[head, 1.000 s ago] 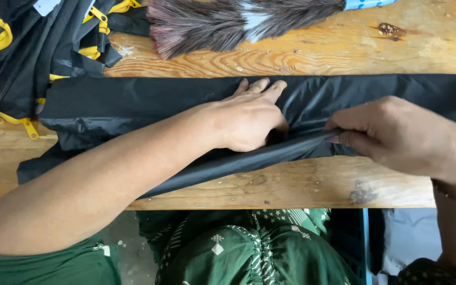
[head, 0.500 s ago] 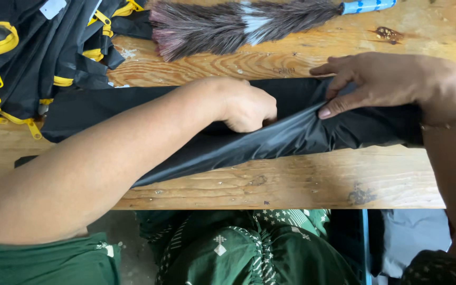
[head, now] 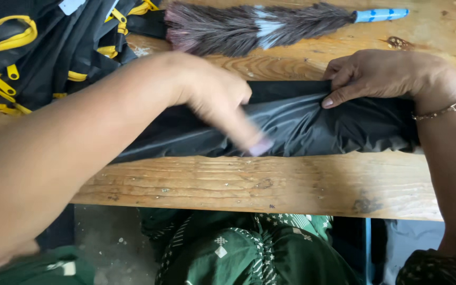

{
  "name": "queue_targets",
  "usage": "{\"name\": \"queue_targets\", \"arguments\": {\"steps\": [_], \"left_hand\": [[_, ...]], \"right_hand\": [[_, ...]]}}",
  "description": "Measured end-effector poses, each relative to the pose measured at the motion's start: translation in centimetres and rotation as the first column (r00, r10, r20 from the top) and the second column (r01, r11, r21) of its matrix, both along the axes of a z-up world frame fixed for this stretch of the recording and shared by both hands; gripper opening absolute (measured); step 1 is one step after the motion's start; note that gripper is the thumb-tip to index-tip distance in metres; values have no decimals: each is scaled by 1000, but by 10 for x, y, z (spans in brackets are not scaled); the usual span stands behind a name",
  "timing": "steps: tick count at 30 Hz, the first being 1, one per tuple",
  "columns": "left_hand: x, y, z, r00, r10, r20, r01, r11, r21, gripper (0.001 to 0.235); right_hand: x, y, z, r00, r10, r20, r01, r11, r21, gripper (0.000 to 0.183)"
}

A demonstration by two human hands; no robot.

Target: The person folds a black fabric item on a wooden table, repeatedly folding it into a compact rectangular shape. They then secure the folded item with a yellow drawstring, pulling it tight to complete the bundle.

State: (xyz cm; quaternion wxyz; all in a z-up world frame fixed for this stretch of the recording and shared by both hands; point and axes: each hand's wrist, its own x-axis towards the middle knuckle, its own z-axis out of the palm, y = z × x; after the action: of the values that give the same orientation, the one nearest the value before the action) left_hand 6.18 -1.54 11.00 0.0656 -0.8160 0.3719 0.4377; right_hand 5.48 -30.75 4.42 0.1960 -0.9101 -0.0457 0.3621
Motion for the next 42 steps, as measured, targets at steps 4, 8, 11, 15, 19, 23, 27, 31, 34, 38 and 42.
{"name": "queue_targets", "arguments": {"steps": [4, 8, 11, 15, 19, 23, 27, 31, 34, 38, 42], "left_hand": [[-1, 26, -8, 984, -96, 153, 85, 994, 71, 37], [21, 59, -26, 971, 161, 179, -158, 987, -28, 25], [16, 71, -53, 926, 243, 287, -181, 957, -226, 34], [-10, 70, -68, 773, 339, 536, -93, 896, -433, 37], [-13, 79, -97, 567, 341, 750, 151, 852, -502, 32], [-27, 86, -87, 459, 292, 839, 308, 834, -458, 75], [-40, 89, -85, 248, 196, 949, 275, 925, -263, 64], [-35, 81, -98, 280, 332, 901, 362, 832, -420, 20], [-13, 78, -96, 539, 339, 771, 170, 853, -493, 37], [12, 84, -109, 723, 367, 585, 37, 826, -563, 42], [17, 84, -110, 782, 385, 491, -39, 815, -578, 32]], "right_hand": [[3, -10, -10, 999, -30, -12, 30, 999, 27, 33], [3, -22, -21, 999, 41, 7, -42, 993, 114, 45], [-2, -22, -22, 1000, 17, 25, -20, 994, 105, 48], [-5, -13, -13, 1000, 14, 12, -13, 997, -71, 43], [-8, -5, -3, 997, 74, 2, -73, 993, -92, 39], [-8, -6, -3, 999, 34, 8, -32, 988, -150, 36], [-7, -16, -13, 999, 46, 21, -44, 997, -66, 32], [-6, -16, -11, 999, 19, 36, -15, 994, -104, 30], [-6, -26, -18, 999, 47, 23, -46, 999, -24, 40], [-7, -33, -21, 998, 38, 51, -40, 998, 40, 45], [-7, -44, -22, 997, -74, 9, 72, 990, 119, 47]]}}
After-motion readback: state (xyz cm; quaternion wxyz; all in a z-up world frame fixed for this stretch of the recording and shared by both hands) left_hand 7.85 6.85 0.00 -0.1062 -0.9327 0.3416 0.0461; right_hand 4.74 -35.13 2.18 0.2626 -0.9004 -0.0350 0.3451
